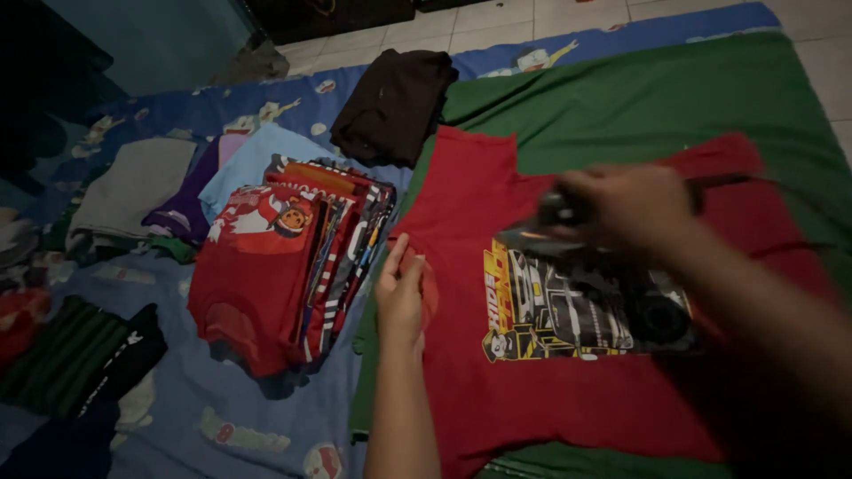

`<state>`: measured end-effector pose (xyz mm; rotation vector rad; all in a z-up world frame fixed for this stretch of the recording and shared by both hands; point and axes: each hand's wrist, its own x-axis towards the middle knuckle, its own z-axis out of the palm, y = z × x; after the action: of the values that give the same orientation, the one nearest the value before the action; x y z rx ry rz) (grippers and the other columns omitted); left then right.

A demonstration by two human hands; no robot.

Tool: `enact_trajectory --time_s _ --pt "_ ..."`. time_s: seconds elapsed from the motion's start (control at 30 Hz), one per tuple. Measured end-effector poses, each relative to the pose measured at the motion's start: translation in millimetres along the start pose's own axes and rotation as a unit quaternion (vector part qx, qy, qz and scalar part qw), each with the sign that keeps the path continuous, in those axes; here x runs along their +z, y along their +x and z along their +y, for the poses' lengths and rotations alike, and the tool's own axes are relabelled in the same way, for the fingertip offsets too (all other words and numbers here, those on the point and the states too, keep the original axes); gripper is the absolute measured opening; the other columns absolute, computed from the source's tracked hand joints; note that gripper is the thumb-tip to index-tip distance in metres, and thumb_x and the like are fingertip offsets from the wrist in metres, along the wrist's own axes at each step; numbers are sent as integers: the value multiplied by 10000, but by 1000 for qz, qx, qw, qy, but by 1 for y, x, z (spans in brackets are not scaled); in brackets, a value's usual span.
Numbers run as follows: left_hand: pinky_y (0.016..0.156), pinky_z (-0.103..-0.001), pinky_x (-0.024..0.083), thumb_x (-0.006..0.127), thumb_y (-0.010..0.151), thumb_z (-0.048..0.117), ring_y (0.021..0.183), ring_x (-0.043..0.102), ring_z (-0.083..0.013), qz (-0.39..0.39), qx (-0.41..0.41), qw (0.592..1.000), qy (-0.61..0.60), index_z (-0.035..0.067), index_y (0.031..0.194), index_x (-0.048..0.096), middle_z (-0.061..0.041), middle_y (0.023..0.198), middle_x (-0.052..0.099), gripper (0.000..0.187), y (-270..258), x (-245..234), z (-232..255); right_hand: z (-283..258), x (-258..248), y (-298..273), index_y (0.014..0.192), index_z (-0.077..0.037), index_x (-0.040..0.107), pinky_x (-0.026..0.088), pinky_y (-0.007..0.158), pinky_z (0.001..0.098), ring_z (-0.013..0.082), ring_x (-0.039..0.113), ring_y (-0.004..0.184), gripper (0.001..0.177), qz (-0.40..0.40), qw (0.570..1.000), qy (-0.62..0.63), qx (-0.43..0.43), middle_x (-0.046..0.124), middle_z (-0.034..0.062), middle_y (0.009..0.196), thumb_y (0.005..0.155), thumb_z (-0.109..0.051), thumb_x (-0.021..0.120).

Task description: Ironing and folding multiple t-shirts on a bed.

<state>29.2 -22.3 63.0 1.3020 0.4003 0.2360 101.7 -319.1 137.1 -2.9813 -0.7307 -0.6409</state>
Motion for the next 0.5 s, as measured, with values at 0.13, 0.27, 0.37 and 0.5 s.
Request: enact_trajectory --time_s 0.13,0.27,0.37,0.5 --pt "890 -335 502 622 975 138 1069 606 -189 12 -33 999 -3 139 1524 554 -207 1401 626 554 -4 1 6 -34 11 22 1180 -291 683 553 556 427 285 728 717 627 43 999 15 -29 719 45 898 714 -702 765" --pt "862 -302 524 608 974 119 992 638 -142 3 -34 999 -29 122 1517 548 -127 1306 675 547 4 -5 -6 -23 24 36 1141 -261 668 549 560 432 283 722 723 572 52 998 -17 37 708 66 891 805 -718 736" --pt "890 -270 549 601 971 113 1033 672 -103 2 -23 999 -45 106 1501 554 -27 1294 678 531 3 -8 -4 -9 23 37 1194 -277 655 548 547 438 283 727 720 604 14 993 -50 102 714 77 901 799 -728 724" --pt "868 -280 549 589 982 135 1001 664 -126 2 -44 997 -55 117 1495 566 -64 1233 708 514 4 -7 -4 4 12 33 1272 -309 643 553 547 435 267 739 745 645 -39 983 -94 152 732 70 919 799 -743 705"
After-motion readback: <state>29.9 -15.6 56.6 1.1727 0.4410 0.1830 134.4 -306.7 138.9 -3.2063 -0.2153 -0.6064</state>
